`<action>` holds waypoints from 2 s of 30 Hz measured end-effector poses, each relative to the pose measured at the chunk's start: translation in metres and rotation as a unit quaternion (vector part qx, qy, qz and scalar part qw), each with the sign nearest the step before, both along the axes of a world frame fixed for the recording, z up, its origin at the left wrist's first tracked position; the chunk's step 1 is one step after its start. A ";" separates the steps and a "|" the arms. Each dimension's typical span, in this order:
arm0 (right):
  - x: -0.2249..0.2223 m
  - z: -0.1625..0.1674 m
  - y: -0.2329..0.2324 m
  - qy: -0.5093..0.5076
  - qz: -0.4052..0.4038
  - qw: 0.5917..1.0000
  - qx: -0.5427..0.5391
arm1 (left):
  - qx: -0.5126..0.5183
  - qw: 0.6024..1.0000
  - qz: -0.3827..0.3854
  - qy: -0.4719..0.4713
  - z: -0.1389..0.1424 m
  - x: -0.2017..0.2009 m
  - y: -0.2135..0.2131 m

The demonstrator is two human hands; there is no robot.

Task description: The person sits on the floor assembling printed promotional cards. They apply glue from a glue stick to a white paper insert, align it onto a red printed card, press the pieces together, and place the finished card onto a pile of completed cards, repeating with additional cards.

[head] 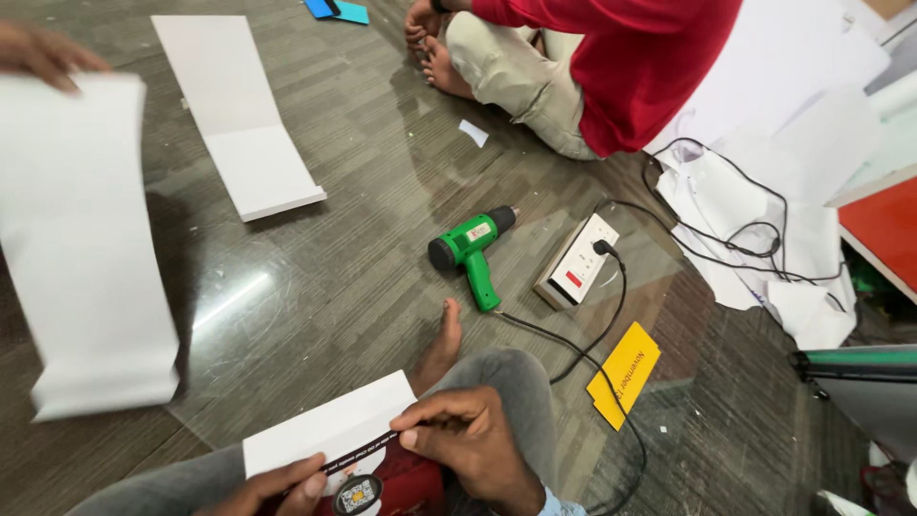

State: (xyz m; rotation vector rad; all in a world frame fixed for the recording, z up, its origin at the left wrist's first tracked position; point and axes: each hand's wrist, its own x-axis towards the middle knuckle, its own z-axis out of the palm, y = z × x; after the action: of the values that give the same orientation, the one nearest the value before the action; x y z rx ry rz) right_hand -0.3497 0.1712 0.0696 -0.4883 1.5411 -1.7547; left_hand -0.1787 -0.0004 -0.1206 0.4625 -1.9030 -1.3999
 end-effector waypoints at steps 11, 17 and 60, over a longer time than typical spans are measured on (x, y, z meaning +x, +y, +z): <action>-0.014 -0.008 0.012 0.063 0.026 0.997 0.028 | -0.047 0.998 -0.039 0.026 0.015 -0.019 0.002; -0.025 -0.038 0.014 0.209 -0.008 0.957 0.201 | 0.124 0.991 -0.016 -0.052 0.138 -0.001 0.003; -0.022 -0.089 -0.002 0.178 0.001 0.983 0.039 | 0.118 0.989 -0.030 0.079 0.181 -0.009 0.012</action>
State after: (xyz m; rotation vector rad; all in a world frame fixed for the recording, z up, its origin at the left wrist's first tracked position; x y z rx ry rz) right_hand -0.3715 0.1694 -0.0192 -0.7983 1.8453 -1.6605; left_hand -0.1873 0.0119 0.0608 0.3967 -1.6451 -1.6609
